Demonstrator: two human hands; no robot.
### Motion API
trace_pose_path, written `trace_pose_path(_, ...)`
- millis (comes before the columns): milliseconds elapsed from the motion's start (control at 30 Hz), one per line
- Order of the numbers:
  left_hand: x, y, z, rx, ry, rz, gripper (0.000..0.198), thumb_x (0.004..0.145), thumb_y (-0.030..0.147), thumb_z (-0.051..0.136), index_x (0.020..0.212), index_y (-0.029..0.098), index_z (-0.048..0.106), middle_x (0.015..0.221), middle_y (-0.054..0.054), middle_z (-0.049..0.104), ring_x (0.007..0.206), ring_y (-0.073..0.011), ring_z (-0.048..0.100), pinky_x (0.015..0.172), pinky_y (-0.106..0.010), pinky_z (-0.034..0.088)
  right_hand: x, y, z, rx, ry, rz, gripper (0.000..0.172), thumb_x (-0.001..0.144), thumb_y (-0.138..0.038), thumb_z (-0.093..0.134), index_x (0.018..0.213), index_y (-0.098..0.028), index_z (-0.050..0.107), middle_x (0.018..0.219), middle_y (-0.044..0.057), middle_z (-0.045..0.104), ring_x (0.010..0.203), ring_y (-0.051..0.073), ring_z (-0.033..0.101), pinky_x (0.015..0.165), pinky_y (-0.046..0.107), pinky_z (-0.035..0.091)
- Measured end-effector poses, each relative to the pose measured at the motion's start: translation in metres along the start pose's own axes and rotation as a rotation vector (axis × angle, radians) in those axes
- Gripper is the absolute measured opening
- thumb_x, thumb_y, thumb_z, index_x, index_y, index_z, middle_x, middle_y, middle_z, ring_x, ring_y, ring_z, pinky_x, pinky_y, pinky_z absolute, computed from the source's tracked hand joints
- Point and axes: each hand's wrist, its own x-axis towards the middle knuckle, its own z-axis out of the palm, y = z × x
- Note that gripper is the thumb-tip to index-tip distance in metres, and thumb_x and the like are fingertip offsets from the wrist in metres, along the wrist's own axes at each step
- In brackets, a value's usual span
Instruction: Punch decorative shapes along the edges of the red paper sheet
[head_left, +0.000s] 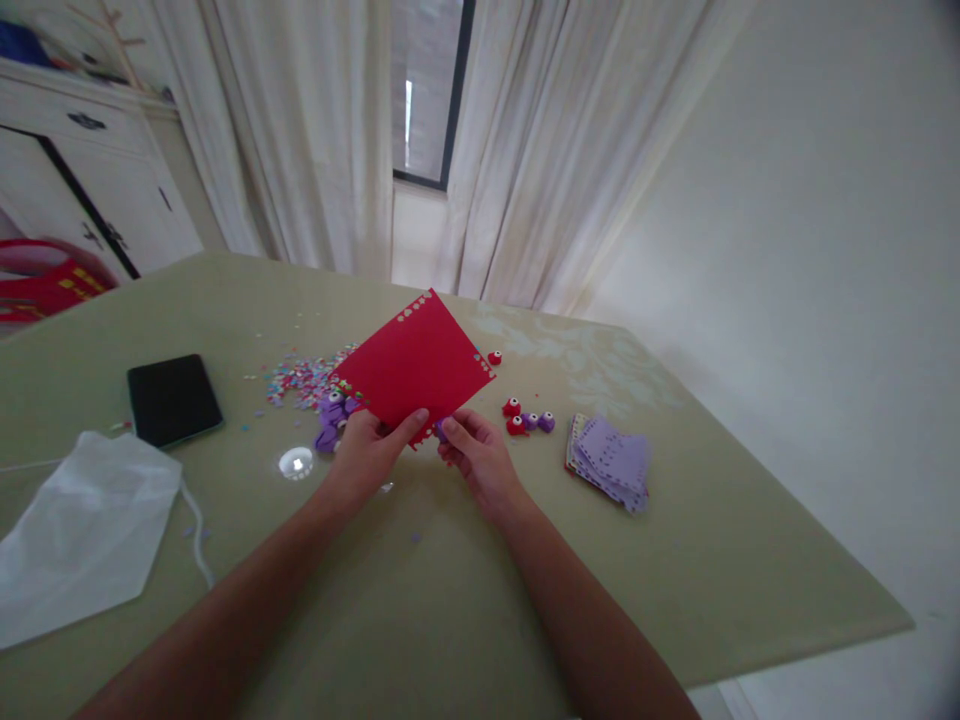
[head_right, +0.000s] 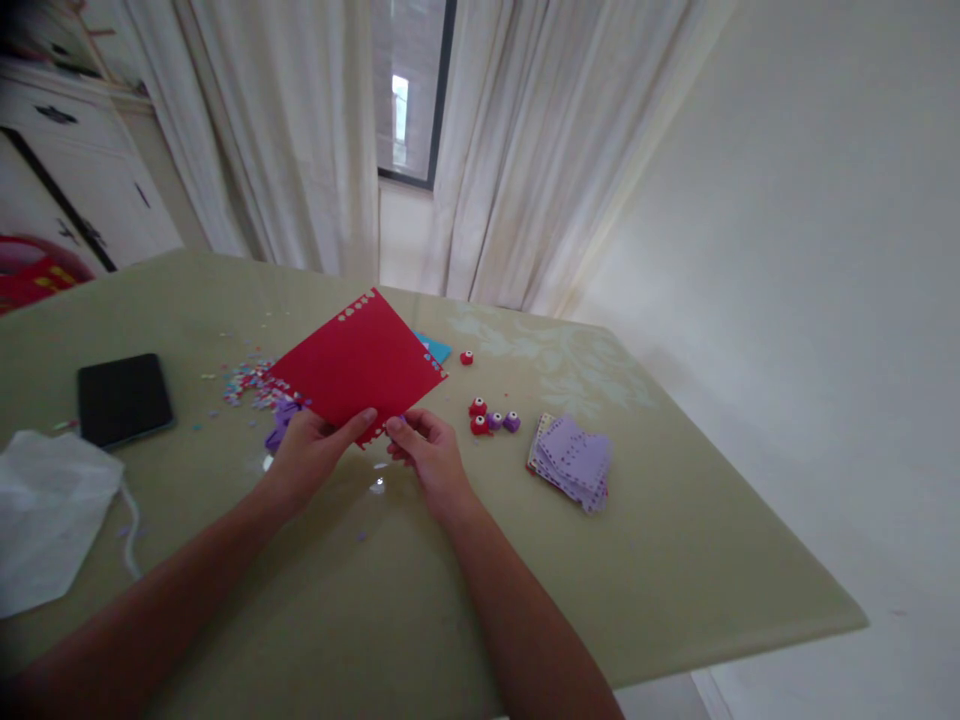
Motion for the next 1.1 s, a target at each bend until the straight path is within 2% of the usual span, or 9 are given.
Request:
trace_pose_path(233, 0.0, 0.002, 0.0, 0.037, 0.005, 0.026, 0.039, 0.085, 0.055, 0.08, 0.088, 0.016, 0.081, 0.085, -0.009, 0.083, 0.073, -0.0246, 0.074, 0.065, -0.031, 0.055, 0.0, -0.001, -0.001, 0.011, 0.018, -0.02, 0.049, 0.061, -0.054, 0.101, 0.088, -0.022, 0.078, 0.084, 0.001, 0.075, 0.067, 0.013, 0.06, 0.067, 0.029, 0.049)
trace_pose_path(433, -0.002, 0.011, 0.004, -0.036, 0.008, -0.033, 0.044, 0.082, 0.06, 0.076, 0.071, 0.018, 0.072, 0.058, -0.005, 0.07, 0.053, -0.0203, 0.066, 0.052, -0.029, 0.05, -0.002, -0.001, 0.0, -0.046, -0.016, -0.054, 0.044, 0.062, -0.047, 0.101, 0.094, -0.023, 0.082, 0.085, 0.001, 0.076, 0.069, 0.014, 0.059, 0.069, 0.029, 0.046)
trace_pose_path(500, -0.004, 0.014, 0.005, -0.055, -0.009, -0.044, 0.044, 0.081, 0.061, 0.077, 0.075, 0.018, 0.073, 0.057, -0.004, 0.069, 0.052, -0.0203, 0.066, 0.051, -0.029, 0.051, -0.002, -0.001, -0.001, -0.033, -0.019, -0.047, 0.044, 0.061, -0.048, 0.101, 0.091, -0.022, 0.082, 0.084, 0.001, 0.075, 0.068, 0.014, 0.057, 0.067, 0.028, 0.045)
trace_pose_path(633, -0.004, 0.016, 0.007, -0.042, -0.024, -0.057, 0.044, 0.08, 0.063, 0.077, 0.075, 0.019, 0.073, 0.058, -0.004, 0.069, 0.051, -0.0207, 0.066, 0.051, -0.03, 0.052, 0.004, 0.001, -0.006, -0.046, -0.002, -0.031, 0.05, 0.065, -0.064, 0.096, 0.077, -0.021, 0.075, 0.069, -0.001, 0.066, 0.06, 0.013, 0.051, 0.058, 0.028, 0.039)
trace_pose_path(700, -0.004, 0.016, 0.008, -0.041, -0.041, -0.064, 0.046, 0.078, 0.065, 0.077, 0.075, 0.019, 0.073, 0.057, -0.004, 0.069, 0.051, -0.0206, 0.065, 0.05, -0.03, 0.052, 0.006, 0.003, -0.008, -0.093, -0.004, -0.051, 0.053, 0.067, -0.069, 0.093, 0.076, -0.021, 0.073, 0.064, -0.002, 0.062, 0.056, 0.013, 0.049, 0.055, 0.029, 0.037)
trace_pose_path(833, -0.003, 0.016, 0.008, -0.042, -0.074, -0.077, 0.047, 0.076, 0.066, 0.078, 0.078, 0.019, 0.074, 0.059, -0.004, 0.07, 0.051, -0.0202, 0.064, 0.05, -0.03, 0.052, 0.006, 0.002, -0.009, -0.077, -0.019, -0.07, 0.052, 0.067, -0.065, 0.095, 0.083, -0.02, 0.075, 0.069, -0.001, 0.066, 0.058, 0.012, 0.052, 0.056, 0.028, 0.039)
trace_pose_path(1100, -0.001, 0.014, 0.006, -0.015, -0.072, -0.087, 0.045, 0.076, 0.064, 0.077, 0.075, 0.019, 0.075, 0.059, -0.003, 0.069, 0.05, -0.0185, 0.061, 0.048, -0.028, 0.048, 0.001, -0.002, -0.001, 0.041, -0.031, 0.071, 0.053, 0.056, -0.059, 0.103, 0.078, -0.018, 0.077, 0.073, 0.0, 0.07, 0.056, 0.009, 0.048, 0.056, 0.027, 0.037)
